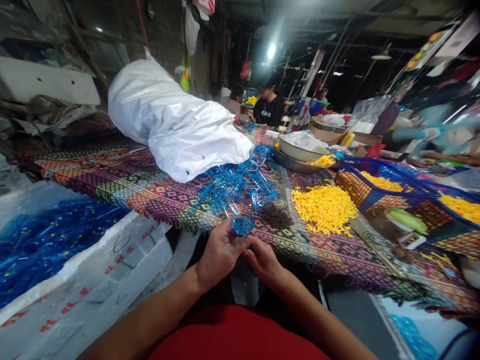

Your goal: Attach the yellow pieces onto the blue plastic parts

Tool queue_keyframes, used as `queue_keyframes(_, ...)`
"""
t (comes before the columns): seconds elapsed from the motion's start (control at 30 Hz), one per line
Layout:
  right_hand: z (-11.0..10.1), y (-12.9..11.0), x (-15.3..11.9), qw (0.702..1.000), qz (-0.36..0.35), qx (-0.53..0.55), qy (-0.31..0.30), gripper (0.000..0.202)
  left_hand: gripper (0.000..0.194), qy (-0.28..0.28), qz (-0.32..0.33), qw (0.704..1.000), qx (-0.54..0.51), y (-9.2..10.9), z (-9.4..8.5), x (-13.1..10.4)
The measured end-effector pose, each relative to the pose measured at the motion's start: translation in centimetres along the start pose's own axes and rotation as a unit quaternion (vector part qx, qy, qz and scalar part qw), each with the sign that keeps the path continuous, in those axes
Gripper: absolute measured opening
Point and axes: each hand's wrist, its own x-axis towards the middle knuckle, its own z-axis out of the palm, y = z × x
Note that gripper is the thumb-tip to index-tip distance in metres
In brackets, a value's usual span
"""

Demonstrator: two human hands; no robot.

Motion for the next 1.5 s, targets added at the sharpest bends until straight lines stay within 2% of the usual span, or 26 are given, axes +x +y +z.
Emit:
queue_keyframes(0.1, -1.7, -0.7, -0.1, 0.999, 0.019, 0.036, -0.002, 0.022, 0.022, -0.037, 0.028, 0.997, 0.055, 0.3, -0.9, -0.4)
queue_keyframes(0.17, -3.3, -2.0, 0.4, 0.997, 0.024, 0.047, 0.048, 0.033, 0.024, -0.065, 0.06, 0.991, 0.096, 0.2, -1.2, -0.5)
queue_keyframes(0.23, -4.4, -3.5, 1.3, 0.997, -0.028, 0.016, 0.074, 0.05, 0.025, -0.09, 0.088, 0.982, 0.141, -0.2, -1.1, -0.7)
queue_keyframes(0.3, -4.7, -4.9, 2.4, 0.992, -0.098, -0.021, 0.077, 0.067, 0.023, -0.09, 0.115, 0.974, 0.175, -0.7, -0.7, -0.7)
queue_keyframes(0.37, -4.5, -6.0, 3.4, 0.983, -0.153, -0.046, 0.088, 0.061, 0.024, -0.077, 0.141, 0.968, 0.192, -1.1, -0.3, -0.8)
queue_keyframes(0.43, -4.3, -6.5, 4.1, 0.979, -0.171, -0.057, 0.1, 0.042, 0.023, -0.071, 0.166, 0.962, 0.203, -1.5, -0.1, -0.9)
queue_keyframes(0.5, -4.4, -6.8, 4.4, 0.98, -0.158, -0.059, 0.102, 0.031, 0.017, -0.066, 0.184, 0.955, 0.221, -1.7, 0.0, -1.0)
queue_keyframes(0.63, -4.6, -7.0, 4.5, 0.98, -0.156, -0.087, 0.091, 0.021, 0.008, -0.048, 0.215, 0.938, 0.27, -2.3, 0.2, -1.3)
queue_keyframes(0.7, -4.2, -6.7, 4.7, 0.975, -0.165, -0.108, 0.097, 0.013, 0.008, -0.044, 0.218, 0.929, 0.295, -2.7, 0.4, -1.3)
queue_keyframes(0.77, -3.5, -6.1, 5.0, 0.976, -0.148, -0.112, 0.118, 0.015, 0.008, -0.037, 0.214, 0.922, 0.32, -3.0, 0.4, -1.2)
queue_keyframes(0.83, -2.8, -5.0, 5.3, 0.982, -0.102, -0.089, 0.133, 0.02, 0.011, -0.027, 0.19, 0.925, 0.329, -3.2, 0.1, -0.9)
queue_keyframes(0.9, -2.5, -3.9, 5.4, 0.992, -0.059, -0.032, 0.109, 0.02, 0.011, -0.023, 0.125, 0.943, 0.306, -3.1, -0.6, -0.5)
queue_keyframes(0.93, -2.6, -3.4, 5.2, 0.996, -0.047, 0.009, 0.079, 0.023, 0.011, -0.03, 0.07, 0.958, 0.276, -2.9, -1.0, -0.4)
queue_keyframes(1.0, -3.3, -2.9, 4.8, 0.995, -0.032, 0.096, 0.006, 0.04, 0.014, -0.075, -0.068, 0.981, 0.167, -2.5, -1.9, 0.0)
queue_keyframes(1.07, -4.1, -2.8, 4.1, 0.989, -0.025, 0.135, -0.049, 0.049, 0.018, -0.131, -0.197, 0.971, 0.017, -2.1, -2.6, 0.3)
queue_keyframes(1.13, -4.5, -3.0, 3.5, 0.989, -0.038, 0.126, -0.068, 0.045, 0.023, -0.174, -0.277, 0.939, -0.107, -1.8, -3.1, 0.5)
queue_keyframes(1.23, -4.6, -3.3, 3.1, 0.993, -0.063, 0.097, -0.036, 0.036, 0.031, -0.241, -0.314, 0.9, -0.18, -1.8, -3.3, 0.6)
queue_keyframes(1.33, -4.5, -3.4, 3.0, 0.994, -0.055, 0.091, -0.035, 0.038, 0.03, -0.288, -0.307, 0.888, -0.185, -1.8, -3.3, 0.6)
queue_keyframes(1.43, -4.4, -3.3, 2.9, 0.993, -0.046, 0.091, -0.054, 0.04, 0.029, -0.311, -0.298, 0.89, -0.151, -1.4, -3.1, 0.3)
queue_keyframes(1.5, -4.3, -3.3, 2.8, 0.995, -0.042, 0.081, -0.042, 0.039, 0.026, -0.29, -0.26, 0.92, -0.04, -0.9, -2.8, -0.1)
